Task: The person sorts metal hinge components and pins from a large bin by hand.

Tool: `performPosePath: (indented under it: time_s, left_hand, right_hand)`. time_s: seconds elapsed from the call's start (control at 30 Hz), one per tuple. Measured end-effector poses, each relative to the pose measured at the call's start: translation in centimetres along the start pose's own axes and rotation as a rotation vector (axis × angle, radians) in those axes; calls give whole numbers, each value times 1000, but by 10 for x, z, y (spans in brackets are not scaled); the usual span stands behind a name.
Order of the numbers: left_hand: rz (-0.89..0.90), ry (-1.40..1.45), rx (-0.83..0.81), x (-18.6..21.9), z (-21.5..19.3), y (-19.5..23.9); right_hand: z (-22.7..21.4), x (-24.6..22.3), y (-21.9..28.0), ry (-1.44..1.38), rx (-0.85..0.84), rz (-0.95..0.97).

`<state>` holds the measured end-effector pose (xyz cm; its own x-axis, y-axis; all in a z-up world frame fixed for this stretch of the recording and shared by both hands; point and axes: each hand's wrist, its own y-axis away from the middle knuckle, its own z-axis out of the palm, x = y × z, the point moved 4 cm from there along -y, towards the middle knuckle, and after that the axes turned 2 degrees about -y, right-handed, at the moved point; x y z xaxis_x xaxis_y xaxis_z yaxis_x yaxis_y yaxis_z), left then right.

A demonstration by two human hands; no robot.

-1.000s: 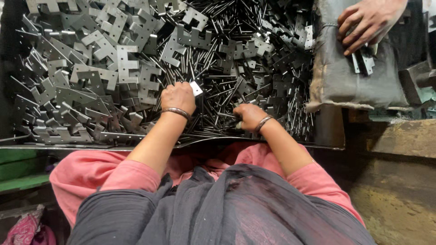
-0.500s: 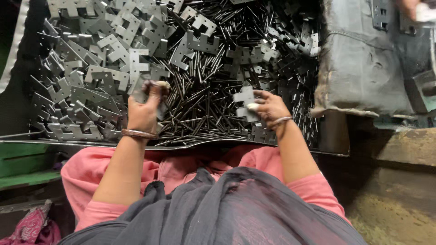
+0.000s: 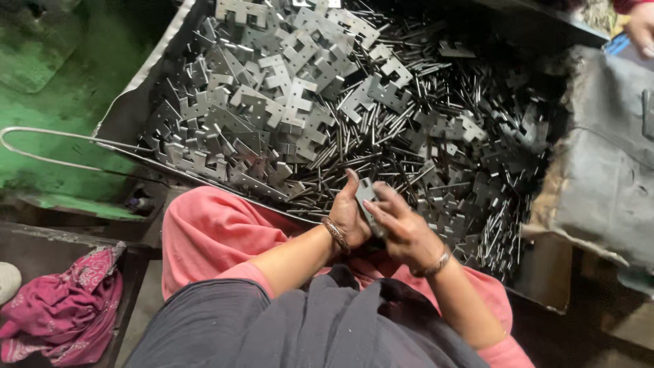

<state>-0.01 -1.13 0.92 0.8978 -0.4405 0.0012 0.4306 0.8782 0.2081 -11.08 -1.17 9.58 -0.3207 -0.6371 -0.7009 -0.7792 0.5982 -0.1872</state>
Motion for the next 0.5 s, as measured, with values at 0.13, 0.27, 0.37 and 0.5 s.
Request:
performPosePath:
  time_s: [0.13,0.27,0.37,0.5]
  left_hand:
    - [75,-406,256,2,-16,-14]
    - [-152,-1003,-148,29,9,-41]
    - [258,-2347,310,145,47,-60]
    - [550,-2657,974,243,62,-47]
  right_hand:
    - [16,11,12,93,157,-4]
    - [-18,64,36,-720,660,527]
    - [-38,82,49,-1323,799,573]
    - [-96,111,89,-1055,1027,446]
